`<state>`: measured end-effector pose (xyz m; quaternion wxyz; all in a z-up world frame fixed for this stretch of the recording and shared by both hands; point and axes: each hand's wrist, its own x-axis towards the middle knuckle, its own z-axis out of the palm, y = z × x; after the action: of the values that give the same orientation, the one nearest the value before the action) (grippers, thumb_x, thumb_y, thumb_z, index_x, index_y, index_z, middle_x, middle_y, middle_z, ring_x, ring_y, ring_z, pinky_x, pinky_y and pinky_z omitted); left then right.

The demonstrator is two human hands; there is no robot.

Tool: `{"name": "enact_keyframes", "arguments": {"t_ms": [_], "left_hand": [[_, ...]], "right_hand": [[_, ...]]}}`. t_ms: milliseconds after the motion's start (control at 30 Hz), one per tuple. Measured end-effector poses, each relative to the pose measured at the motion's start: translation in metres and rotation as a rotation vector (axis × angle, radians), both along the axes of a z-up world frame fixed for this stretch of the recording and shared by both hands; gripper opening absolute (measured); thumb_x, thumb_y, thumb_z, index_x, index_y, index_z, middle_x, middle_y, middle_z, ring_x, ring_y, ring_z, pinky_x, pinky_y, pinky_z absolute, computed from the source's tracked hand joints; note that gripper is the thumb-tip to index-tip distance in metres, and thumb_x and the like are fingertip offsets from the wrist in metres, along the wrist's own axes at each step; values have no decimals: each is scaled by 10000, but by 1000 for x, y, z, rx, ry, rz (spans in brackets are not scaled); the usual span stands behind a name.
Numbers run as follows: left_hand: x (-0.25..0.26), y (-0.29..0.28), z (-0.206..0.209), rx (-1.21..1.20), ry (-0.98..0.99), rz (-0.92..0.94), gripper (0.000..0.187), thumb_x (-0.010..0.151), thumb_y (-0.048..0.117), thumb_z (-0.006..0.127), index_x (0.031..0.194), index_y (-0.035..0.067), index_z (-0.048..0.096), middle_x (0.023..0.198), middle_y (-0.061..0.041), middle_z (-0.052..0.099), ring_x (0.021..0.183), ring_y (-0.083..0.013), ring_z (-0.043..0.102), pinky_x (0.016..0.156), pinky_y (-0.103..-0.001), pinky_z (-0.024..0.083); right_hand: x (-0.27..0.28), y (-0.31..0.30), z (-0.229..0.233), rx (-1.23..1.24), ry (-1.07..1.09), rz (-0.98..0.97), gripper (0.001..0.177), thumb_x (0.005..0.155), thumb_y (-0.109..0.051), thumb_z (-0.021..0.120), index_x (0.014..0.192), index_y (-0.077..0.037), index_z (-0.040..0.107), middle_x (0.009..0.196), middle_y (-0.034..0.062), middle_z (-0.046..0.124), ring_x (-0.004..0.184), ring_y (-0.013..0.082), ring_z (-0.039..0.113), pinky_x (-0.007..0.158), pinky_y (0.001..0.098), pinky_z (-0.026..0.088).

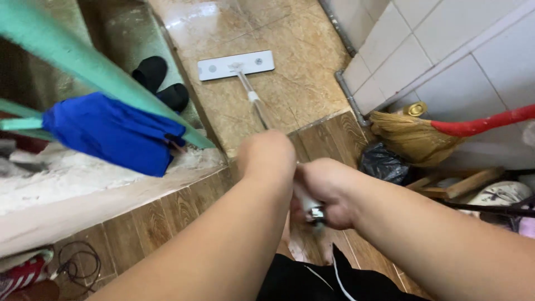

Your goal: Mopping a tiled floor with a flat mop.

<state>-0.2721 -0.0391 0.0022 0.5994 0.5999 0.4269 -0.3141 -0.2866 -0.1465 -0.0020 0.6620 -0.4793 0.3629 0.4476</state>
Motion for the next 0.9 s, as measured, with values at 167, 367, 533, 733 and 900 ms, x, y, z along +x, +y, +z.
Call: {"name": "enact_keyframes", "arguments": {"t_ms": [167, 367, 533, 733, 900], "left_hand": [[-29, -8, -41, 0, -9, -9, 436, 1002, 359, 498, 1071, -23, 696, 942, -159, 687, 789, -258, 599, 680, -441, 474], [-77, -55, -54, -28, -55, -60, 456, 1007, 377, 489, 1050, -21, 709, 915, -162, 682, 743, -258, 579, 651, -432, 456], [-136, -108, -62, -89, -136, -77, 433, 1009, 379, 475, 1117, 0, 657, 951, -179, 704, 725, -293, 632, 652, -447, 517], [-233, -188, -60, -82, 91, -2, 404, 1009, 405, 493, 1205, 73, 615, 1072, -189, 666, 854, -373, 680, 704, -518, 531], [-298, -245, -81, -144, 83, 61, 372, 996, 325, 467, 1233, 61, 577, 1105, -193, 653, 895, -395, 676, 738, -567, 554]], "right_hand": [[-9, -22, 8, -238, 28, 119, 294, 1035, -356, 518, 992, -69, 565, 644, 37, 534, 478, 151, 487, 410, 302, 432], [-69, -54, 19, -368, -7, 221, 312, 1030, -365, 538, 982, -60, 584, 673, 39, 528, 489, 140, 485, 414, 303, 435], [-154, -101, 27, -384, 1, 284, 305, 1009, -346, 549, 987, -81, 698, 698, 23, 543, 490, 115, 488, 411, 284, 437], [-252, -180, 15, -384, -31, 322, 277, 991, -357, 612, 1028, -87, 659, 687, 21, 539, 497, 126, 496, 417, 294, 437], [-323, -231, 17, -377, -2, 357, 226, 986, -343, 578, 1035, -136, 656, 660, 4, 539, 476, 114, 491, 390, 285, 439]]}}
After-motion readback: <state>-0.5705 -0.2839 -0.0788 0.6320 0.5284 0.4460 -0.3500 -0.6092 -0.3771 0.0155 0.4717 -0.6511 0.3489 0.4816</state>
